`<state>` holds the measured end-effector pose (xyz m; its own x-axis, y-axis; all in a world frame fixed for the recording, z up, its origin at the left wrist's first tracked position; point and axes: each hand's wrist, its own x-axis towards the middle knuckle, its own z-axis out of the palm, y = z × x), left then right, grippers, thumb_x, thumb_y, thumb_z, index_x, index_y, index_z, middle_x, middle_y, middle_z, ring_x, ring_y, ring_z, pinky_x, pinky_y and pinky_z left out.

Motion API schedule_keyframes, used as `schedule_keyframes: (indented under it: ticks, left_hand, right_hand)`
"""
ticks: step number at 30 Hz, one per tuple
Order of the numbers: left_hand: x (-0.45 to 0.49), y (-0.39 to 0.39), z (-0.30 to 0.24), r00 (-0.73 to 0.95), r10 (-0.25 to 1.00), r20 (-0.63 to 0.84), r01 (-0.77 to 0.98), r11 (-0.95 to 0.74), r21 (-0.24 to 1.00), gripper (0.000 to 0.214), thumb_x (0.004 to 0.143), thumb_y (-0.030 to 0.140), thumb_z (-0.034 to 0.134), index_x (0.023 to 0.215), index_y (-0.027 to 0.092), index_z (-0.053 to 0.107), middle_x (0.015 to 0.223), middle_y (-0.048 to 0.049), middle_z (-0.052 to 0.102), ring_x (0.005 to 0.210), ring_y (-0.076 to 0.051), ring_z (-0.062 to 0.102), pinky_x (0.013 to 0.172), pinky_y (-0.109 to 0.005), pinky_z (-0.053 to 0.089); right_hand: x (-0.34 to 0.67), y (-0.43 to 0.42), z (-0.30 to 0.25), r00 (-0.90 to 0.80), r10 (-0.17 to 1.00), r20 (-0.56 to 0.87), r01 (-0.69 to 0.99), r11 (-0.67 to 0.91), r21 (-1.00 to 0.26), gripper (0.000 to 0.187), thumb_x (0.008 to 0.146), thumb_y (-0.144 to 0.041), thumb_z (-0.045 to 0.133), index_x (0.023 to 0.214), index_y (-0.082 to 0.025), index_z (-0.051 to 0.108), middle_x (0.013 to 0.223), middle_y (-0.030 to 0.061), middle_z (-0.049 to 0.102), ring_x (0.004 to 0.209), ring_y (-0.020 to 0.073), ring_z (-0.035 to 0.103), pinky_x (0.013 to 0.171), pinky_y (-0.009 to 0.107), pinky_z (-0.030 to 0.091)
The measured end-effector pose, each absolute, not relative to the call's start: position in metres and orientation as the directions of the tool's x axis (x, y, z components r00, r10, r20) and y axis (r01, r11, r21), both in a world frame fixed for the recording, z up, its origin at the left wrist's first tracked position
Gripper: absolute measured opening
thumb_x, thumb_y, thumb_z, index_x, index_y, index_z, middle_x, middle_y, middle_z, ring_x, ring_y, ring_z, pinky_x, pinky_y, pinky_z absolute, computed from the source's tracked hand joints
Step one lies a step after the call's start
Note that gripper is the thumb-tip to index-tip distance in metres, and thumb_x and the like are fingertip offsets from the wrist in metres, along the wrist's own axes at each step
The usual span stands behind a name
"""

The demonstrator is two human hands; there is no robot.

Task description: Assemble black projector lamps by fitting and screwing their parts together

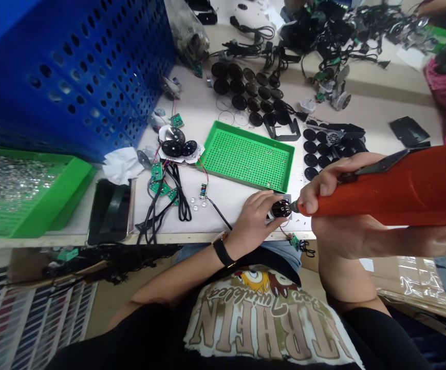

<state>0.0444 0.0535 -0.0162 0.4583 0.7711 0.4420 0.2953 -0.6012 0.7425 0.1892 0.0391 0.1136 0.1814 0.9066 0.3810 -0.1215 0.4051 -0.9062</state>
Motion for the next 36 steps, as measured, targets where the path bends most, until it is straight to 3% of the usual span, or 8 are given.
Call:
schedule_keyframes:
  ticks: [6, 11, 19, 26, 31, 36]
  left_hand:
    - [0.043, 0.054, -0.015, 0.472, 0.777, 0.417, 0.297, -0.585, 0.755, 0.045, 0.095, 0.044, 0.07, 0.133, 0.022, 0.059, 0.132, -0.0131, 0.071, 0.132, -0.03, 0.063, 0.111, -0.055, 0.053]
    - [0.044, 0.055, -0.016, 0.463, 0.777, 0.426, 0.282, -0.585, 0.76, 0.042, 0.095, 0.042, 0.07, 0.132, 0.022, 0.059, 0.13, -0.0127, 0.071, 0.129, -0.029, 0.065, 0.111, -0.055, 0.053]
    - [0.045, 0.055, -0.016, 0.473, 0.784, 0.401, 0.274, -0.564, 0.779, 0.043, 0.094, 0.042, 0.072, 0.13, 0.023, 0.059, 0.131, -0.0115, 0.071, 0.13, -0.029, 0.064, 0.112, -0.054, 0.051]
    - [0.044, 0.054, -0.011, 0.471, 0.805, 0.36, 0.344, -0.543, 0.766, 0.049, 0.09, 0.042, 0.077, 0.132, 0.025, 0.06, 0.131, -0.0099, 0.072, 0.13, -0.03, 0.064, 0.111, -0.055, 0.05]
    - [0.043, 0.052, -0.009, 0.475, 0.797, 0.374, 0.357, -0.563, 0.745, 0.049, 0.091, 0.04, 0.077, 0.133, 0.023, 0.059, 0.131, -0.0109, 0.073, 0.13, -0.03, 0.065, 0.11, -0.054, 0.051]
    - [0.038, 0.054, 0.001, 0.457, 0.776, 0.434, 0.33, -0.601, 0.728, 0.05, 0.091, 0.043, 0.076, 0.133, 0.023, 0.059, 0.128, -0.0108, 0.073, 0.126, -0.029, 0.066, 0.108, -0.053, 0.053]
  right_hand:
    - [0.191, 0.04, 0.106, 0.15, 0.89, 0.431, -0.106, 0.448, -0.888, 0.062, 0.077, -0.082, 0.065, 0.114, -0.032, 0.064, 0.085, 0.0006, 0.053, 0.057, 0.0148, 0.05, 0.051, 0.035, 0.043]
    - [0.183, 0.047, 0.102, 0.282, 0.805, 0.521, 0.108, 0.513, -0.851, 0.021, 0.086, -0.039, 0.078, 0.096, -0.033, 0.061, 0.065, -0.0082, 0.052, 0.04, 0.009, 0.041, 0.04, 0.028, 0.038]
    - [0.174, 0.044, 0.107, 0.354, 0.794, 0.495, 0.182, 0.461, -0.869, 0.025, 0.085, -0.047, 0.079, 0.097, -0.035, 0.061, 0.059, -0.0092, 0.052, 0.036, 0.0104, 0.043, 0.037, 0.029, 0.038]
    - [0.183, 0.04, 0.117, 0.383, 0.781, 0.493, -0.042, 0.548, -0.836, 0.028, 0.086, -0.031, 0.076, 0.113, -0.033, 0.07, 0.084, -0.0046, 0.064, 0.04, 0.0066, 0.047, 0.039, 0.029, 0.045]
    - [0.193, 0.04, 0.124, 0.501, 0.691, 0.521, 0.049, 0.578, -0.814, 0.019, 0.087, -0.029, 0.071, 0.106, -0.032, 0.069, 0.082, -0.0045, 0.06, 0.042, 0.0059, 0.046, 0.04, 0.028, 0.046]
    - [0.208, 0.055, 0.113, 0.595, 0.629, 0.5, 0.129, 0.54, -0.832, 0.023, 0.081, -0.028, 0.08, 0.101, -0.03, 0.07, 0.075, -0.0046, 0.058, 0.042, 0.0075, 0.047, 0.036, 0.027, 0.037]
